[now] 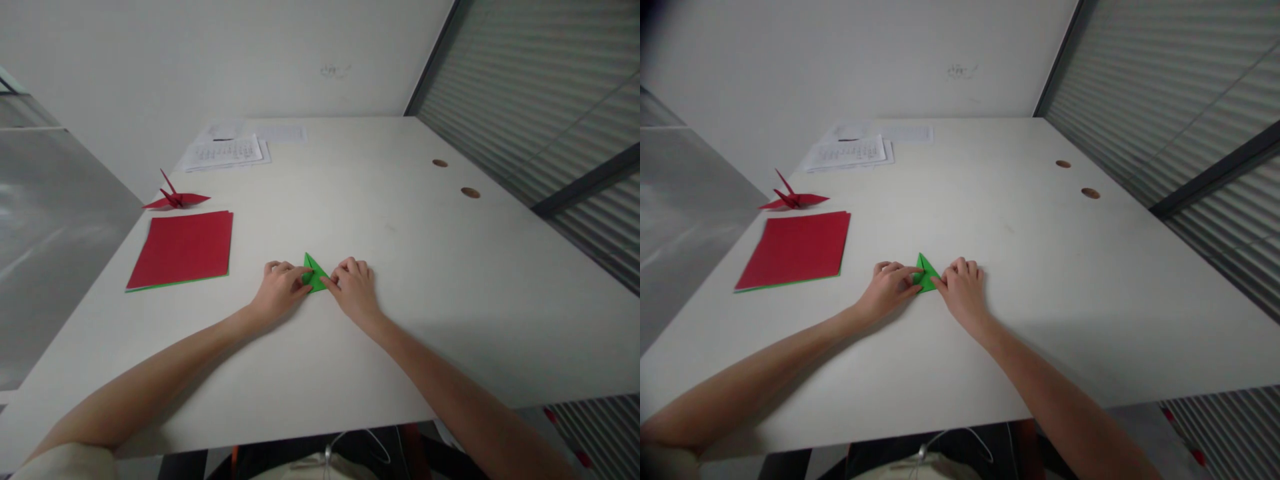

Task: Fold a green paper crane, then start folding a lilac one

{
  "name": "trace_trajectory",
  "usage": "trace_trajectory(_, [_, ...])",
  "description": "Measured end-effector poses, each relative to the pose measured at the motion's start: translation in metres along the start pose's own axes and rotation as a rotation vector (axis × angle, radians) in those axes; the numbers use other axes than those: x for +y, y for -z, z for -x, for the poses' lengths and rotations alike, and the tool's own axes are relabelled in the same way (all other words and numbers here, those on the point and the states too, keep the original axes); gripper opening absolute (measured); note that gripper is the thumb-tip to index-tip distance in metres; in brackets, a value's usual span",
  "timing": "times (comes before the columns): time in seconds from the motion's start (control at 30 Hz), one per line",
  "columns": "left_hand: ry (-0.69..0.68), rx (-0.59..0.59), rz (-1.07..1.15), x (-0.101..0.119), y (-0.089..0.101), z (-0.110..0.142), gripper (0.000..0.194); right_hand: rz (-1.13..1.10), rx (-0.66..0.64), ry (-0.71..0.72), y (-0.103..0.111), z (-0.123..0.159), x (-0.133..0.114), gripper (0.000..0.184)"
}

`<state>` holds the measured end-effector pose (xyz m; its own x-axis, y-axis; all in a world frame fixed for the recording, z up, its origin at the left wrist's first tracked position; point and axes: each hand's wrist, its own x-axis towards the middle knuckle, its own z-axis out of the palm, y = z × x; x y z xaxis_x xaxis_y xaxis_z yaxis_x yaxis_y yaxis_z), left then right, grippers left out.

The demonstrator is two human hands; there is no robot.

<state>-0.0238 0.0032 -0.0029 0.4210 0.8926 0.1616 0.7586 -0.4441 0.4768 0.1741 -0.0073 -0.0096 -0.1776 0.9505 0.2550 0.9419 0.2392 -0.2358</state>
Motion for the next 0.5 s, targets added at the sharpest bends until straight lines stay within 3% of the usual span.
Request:
trace_trajectory(0.13, [-0.151, -0.093, 0.045, -0.005, 0.008, -0.004, 0.034, 0.000, -0.010, -0.001, 0.001, -0.001, -0.001, 0.039])
trace_trajectory(0.27, [-0.349, -0.134, -0.066, -0.007, 0.015, -0.004, 0.038, 0.022, -0.024, 0.031, 0.003, -0.003, -0.001, 0.043])
trace_trajectory(0.4, [-0.410, -0.113, -0.099, -0.010, 0.015, -0.003, 0.029, 0.059, -0.050, 0.061, 0.005, -0.005, 0.000, 0.045])
trace_trajectory(0.5, [-0.417, -0.161, -0.017, -0.017, 0.014, -0.006, 0.031, 0.069, -0.062, 0.062, 0.005, -0.007, 0.000, 0.046])
